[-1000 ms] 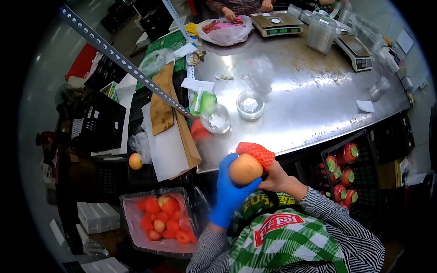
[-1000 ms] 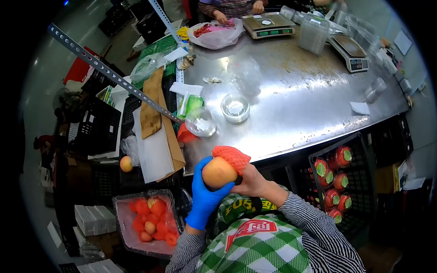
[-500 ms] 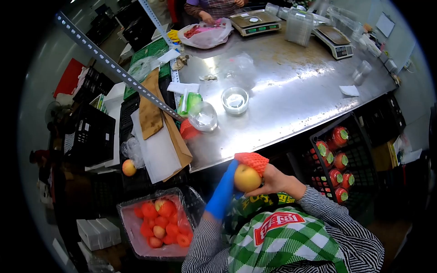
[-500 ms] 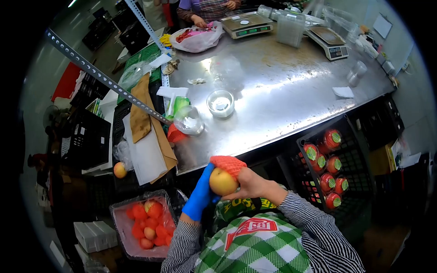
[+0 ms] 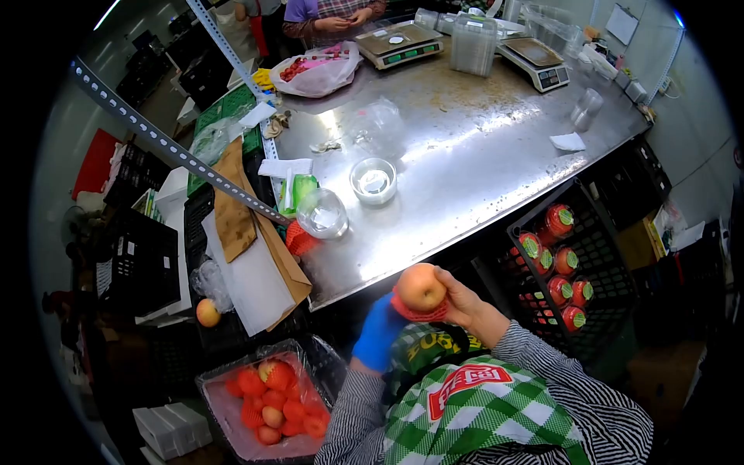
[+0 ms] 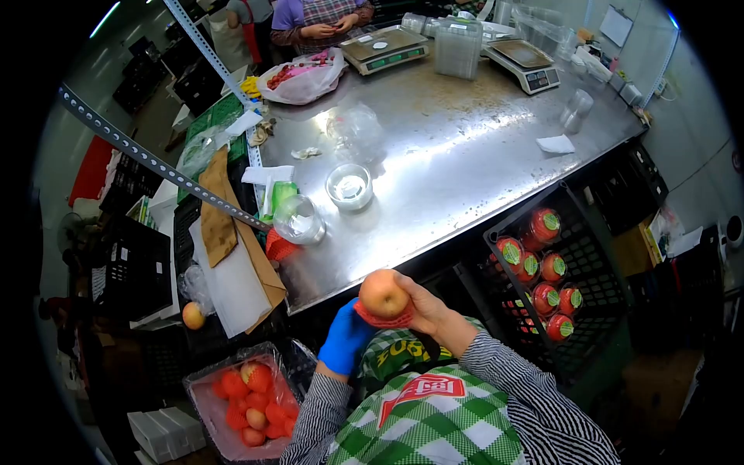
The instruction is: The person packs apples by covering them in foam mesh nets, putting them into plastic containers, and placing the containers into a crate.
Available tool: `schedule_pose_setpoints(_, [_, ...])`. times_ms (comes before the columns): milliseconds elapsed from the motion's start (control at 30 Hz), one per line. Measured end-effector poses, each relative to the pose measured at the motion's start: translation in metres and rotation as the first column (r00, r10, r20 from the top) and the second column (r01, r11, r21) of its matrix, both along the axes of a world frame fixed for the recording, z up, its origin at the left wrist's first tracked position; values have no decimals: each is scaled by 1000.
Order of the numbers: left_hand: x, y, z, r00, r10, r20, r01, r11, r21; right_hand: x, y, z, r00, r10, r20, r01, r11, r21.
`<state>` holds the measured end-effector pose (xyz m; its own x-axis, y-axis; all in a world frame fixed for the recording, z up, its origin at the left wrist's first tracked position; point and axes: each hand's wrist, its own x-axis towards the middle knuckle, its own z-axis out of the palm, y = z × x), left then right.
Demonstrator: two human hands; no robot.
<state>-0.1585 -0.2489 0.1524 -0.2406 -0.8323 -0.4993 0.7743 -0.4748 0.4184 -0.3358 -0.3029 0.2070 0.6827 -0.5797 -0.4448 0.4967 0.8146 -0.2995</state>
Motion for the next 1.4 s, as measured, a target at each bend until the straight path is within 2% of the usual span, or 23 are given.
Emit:
schedule_pose_setpoints(33, [5, -5, 4, 982, 81, 169, -83, 997, 4, 1, -4, 3, 999, 9, -34, -10, 1000, -17])
schedule_pose_setpoints(67, [10, -8, 4, 863, 135, 486, -110, 991, -80, 3, -7, 3, 998, 21, -66, -24, 999, -32])
schedule_pose_setpoints(100, [14, -10, 3, 642, 196, 741, -108, 980, -166, 6, -9, -1, 994, 16, -106, -22, 998, -54])
schedule_pose_setpoints(200, [-1, -26, 41, 271, 242, 932, -140, 968, -210, 16, -18, -14, 979, 8, -203, -25, 996, -81])
schedule_pose_setpoints(300, [-2, -34, 32, 283, 277, 918, -157, 958, -241, 23, -35, -16, 961, 8, -278, -26, 998, -60])
schedule_pose_setpoints(400, [-1, -41, 26, 466, 347, 814, -238, 935, -263, 32, -47, -14, 918, -32, -395, -11, 994, -107])
schedule_pose_setpoints(500, [-4, -54, 22, 604, 446, 660, -423, 882, -208, 43, -50, -19, 765, -191, -615, -130, 890, -437])
schedule_pose_setpoints(533, [-3, -56, 25, 628, 450, 635, -431, 880, -198, 45, -54, -17, 672, -296, -679, -279, 748, -602])
schedule_pose_setpoints(567, [-2, -57, 30, 651, 454, 608, -436, 880, -190, 45, -55, -14, 578, -372, -726, -396, 650, -648])
schedule_pose_setpoints(633, [-2, -61, 41, 678, 446, 584, -433, 885, -172, 47, -66, -14, 618, -444, -649, -398, 535, -745])
schedule_pose_setpoints(733, [4, -69, 31, 650, 390, 652, -432, 896, -105, 48, -82, -29, 625, -671, -399, -410, 153, -899])
schedule_pose_setpoints(833, [3, -90, 10, 888, 403, 222, -432, 897, 98, 48, -96, -27, 692, -624, -363, -512, -69, -856])
schedule_pose_setpoints(867, [-5, -93, 0, 870, 410, 275, -435, 900, 35, 46, -100, -19, 712, -536, -454, -600, -129, -789])
schedule_pose_setpoints(933, [-4, -109, 24, 846, 385, 369, -416, 909, 4, 49, -106, -23, 792, -323, -518, -431, 304, -849])
schedule_pose_setpoints(967, [-3, -117, 32, 830, 373, 414, -405, 914, -12, 52, -110, -25, 837, -213, -504, -343, 513, -787])
schedule_pose_setpoints(1033, [-8, -129, 31, 707, 390, 590, -391, 911, -133, 56, -132, -20, 814, -59, -578, -348, 747, -566])
schedule_pose_setpoints(1100, [-7, -147, 37, 550, 403, 732, -321, 911, -261, 52, -158, -17, 865, 96, -492, -345, 826, -445])
schedule_pose_setpoints(1133, [-1, -155, 31, 561, 435, 704, -290, 900, -325, 52, -170, -14, 913, 117, -390, -262, 901, -344])
schedule_pose_setpoints(1167, [5, -155, 30, 528, 391, 754, -276, 919, -283, 49, -182, -6, 966, 131, -225, -191, 944, -269])
schedule_pose_setpoints(1233, [25, -156, 44, 453, 289, 843, -248, 950, -192, 42, -199, -3, 993, 100, -67, -112, 973, -202])
schedule_pose_setpoints(1267, [33, -157, 43, 221, 400, 890, -402, 868, -290, 41, -205, -4, 996, 72, -46, -79, 983, -165])
schedule_pose_setpoints(1333, [81, -164, 39, -320, 206, 925, -632, 681, -370, 53, -213, -10, 995, 70, -65, -83, 969, -232])
schedule_pose_setpoints(1400, [124, -149, 0, -248, 80, 965, -579, 787, -214, 65, -216, -8, 994, 62, -90, -84, 964, -254])
